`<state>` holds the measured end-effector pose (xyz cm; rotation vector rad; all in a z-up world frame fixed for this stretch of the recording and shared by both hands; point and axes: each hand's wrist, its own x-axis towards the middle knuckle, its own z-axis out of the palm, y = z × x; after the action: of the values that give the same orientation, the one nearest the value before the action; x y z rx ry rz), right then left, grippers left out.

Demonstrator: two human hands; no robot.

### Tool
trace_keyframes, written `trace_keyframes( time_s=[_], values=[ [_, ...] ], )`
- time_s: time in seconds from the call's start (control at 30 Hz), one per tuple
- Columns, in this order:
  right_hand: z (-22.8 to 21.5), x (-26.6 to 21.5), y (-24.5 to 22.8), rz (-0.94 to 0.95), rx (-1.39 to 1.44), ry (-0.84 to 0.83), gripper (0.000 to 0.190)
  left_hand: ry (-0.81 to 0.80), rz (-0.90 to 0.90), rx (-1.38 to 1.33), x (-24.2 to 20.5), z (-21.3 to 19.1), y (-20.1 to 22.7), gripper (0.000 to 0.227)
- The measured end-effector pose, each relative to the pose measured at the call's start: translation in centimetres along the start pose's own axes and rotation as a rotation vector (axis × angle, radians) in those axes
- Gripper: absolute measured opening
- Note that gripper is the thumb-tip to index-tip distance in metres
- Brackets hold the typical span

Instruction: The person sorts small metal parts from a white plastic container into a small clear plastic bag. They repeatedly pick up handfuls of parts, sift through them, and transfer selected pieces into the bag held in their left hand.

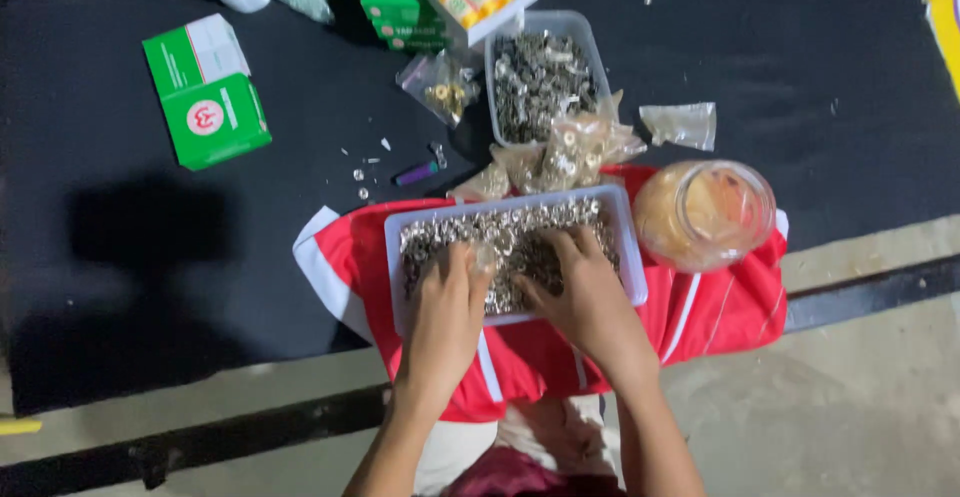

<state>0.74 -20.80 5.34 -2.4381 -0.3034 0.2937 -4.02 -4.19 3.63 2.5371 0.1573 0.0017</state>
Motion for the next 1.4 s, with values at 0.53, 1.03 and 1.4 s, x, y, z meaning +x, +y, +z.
trace_keyframes(
  time_s=[0.53, 1.03, 1.4],
  values=[
    [0.8, 1.7, 1.6, -0.08, 0.179, -0.051, 0.053, -0.24, 0.075, -0.727, 4.5, 0.8, -3.3, 0.027],
    [0.2, 2.1, 2.2, -0.051, 0.395, -0.082, 0.058, -0.28, -0.016, -0.844, 4.9, 1.2, -4.0, 0.034],
    [-0.1, 2.3, 1.8, -0.072, 0.386, -0.071, 0.047, -0.208, 0.028, -0.833, 5.0, 2.0, -4.3, 0.04]
  ],
)
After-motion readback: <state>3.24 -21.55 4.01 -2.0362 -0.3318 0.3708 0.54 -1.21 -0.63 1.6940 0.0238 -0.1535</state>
